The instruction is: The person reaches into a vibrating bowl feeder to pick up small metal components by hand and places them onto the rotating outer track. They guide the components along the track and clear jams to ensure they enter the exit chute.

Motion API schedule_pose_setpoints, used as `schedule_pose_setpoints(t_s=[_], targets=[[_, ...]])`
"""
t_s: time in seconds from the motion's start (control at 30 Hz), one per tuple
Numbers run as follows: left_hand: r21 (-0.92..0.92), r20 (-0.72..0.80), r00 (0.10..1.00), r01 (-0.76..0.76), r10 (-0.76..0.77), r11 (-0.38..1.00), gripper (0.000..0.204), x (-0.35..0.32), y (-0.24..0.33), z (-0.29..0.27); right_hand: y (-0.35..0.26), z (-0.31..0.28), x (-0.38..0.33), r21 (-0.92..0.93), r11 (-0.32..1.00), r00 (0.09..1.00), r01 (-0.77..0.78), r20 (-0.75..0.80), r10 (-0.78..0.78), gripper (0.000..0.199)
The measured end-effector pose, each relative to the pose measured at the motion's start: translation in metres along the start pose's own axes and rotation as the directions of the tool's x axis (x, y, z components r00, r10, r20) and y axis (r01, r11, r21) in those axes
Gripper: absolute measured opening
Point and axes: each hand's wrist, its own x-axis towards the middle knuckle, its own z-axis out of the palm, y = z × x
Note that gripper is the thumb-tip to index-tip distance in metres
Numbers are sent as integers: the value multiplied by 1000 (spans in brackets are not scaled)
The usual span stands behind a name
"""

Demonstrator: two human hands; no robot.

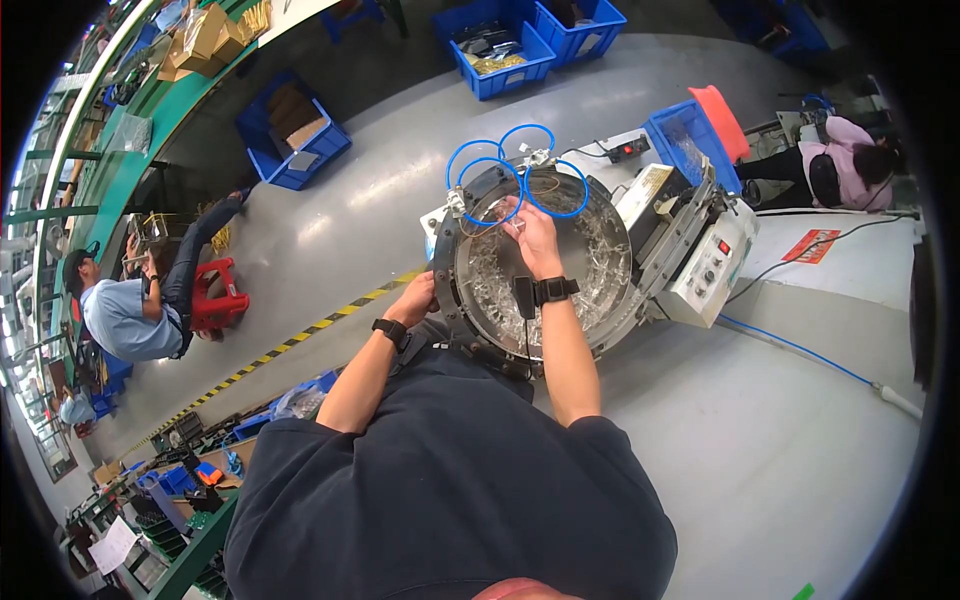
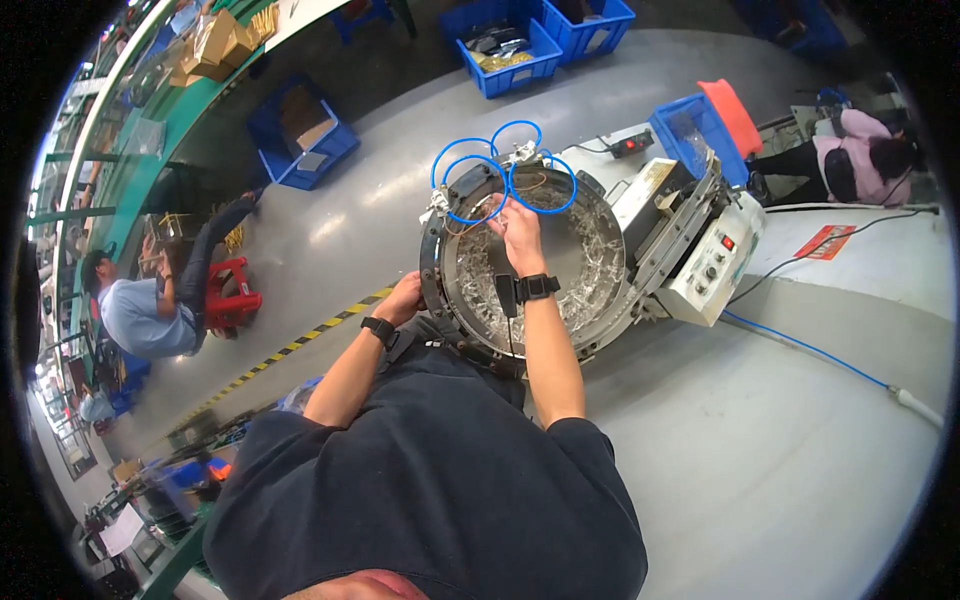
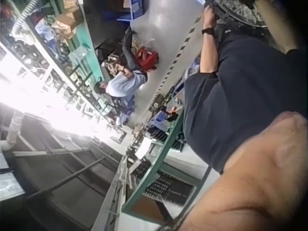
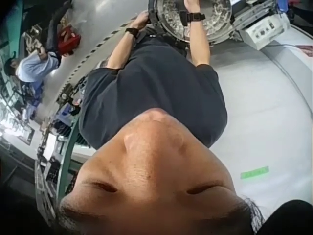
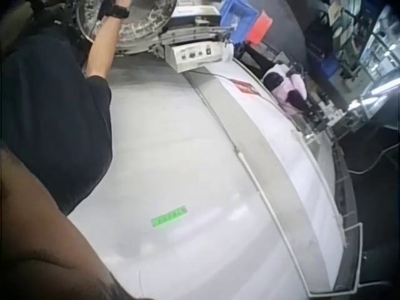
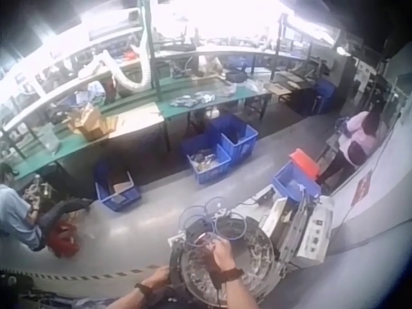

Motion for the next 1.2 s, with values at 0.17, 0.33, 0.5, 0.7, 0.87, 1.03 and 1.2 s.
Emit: schedule_pose_setpoints(t_s=[0.17,0.33,0.5,0.7,0.87,1.03,1.2], targets=[[-24,-5,1000,15,-15,1000,18,-1,7,6,5,2,3,245,959,989,140,-89,-122,33],[-4,-16,1000,6,-6,1000,18,-4,3,7,4,6,-4,369,921,993,120,-51,-109,34],[20,-12,1000,6,-6,1000,18,-3,1,5,-1,2,-6,515,856,998,52,4,-63,39],[12,5,1000,-7,7,1000,18,-2,0,4,1,1,-7,565,825,1000,-7,26,-9,41],[-29,8,1000,12,-12,999,18,-4,4,9,4,-6,-4,584,811,999,-24,39,1,42],[-109,-8,1000,1,-1,994,22,-6,10,14,12,-9,2,625,781,999,-8,35,-17,37],[-86,23,999,-44,46,995,29,11,8,9,15,-13,2,604,797,999,14,21,-34,40]])
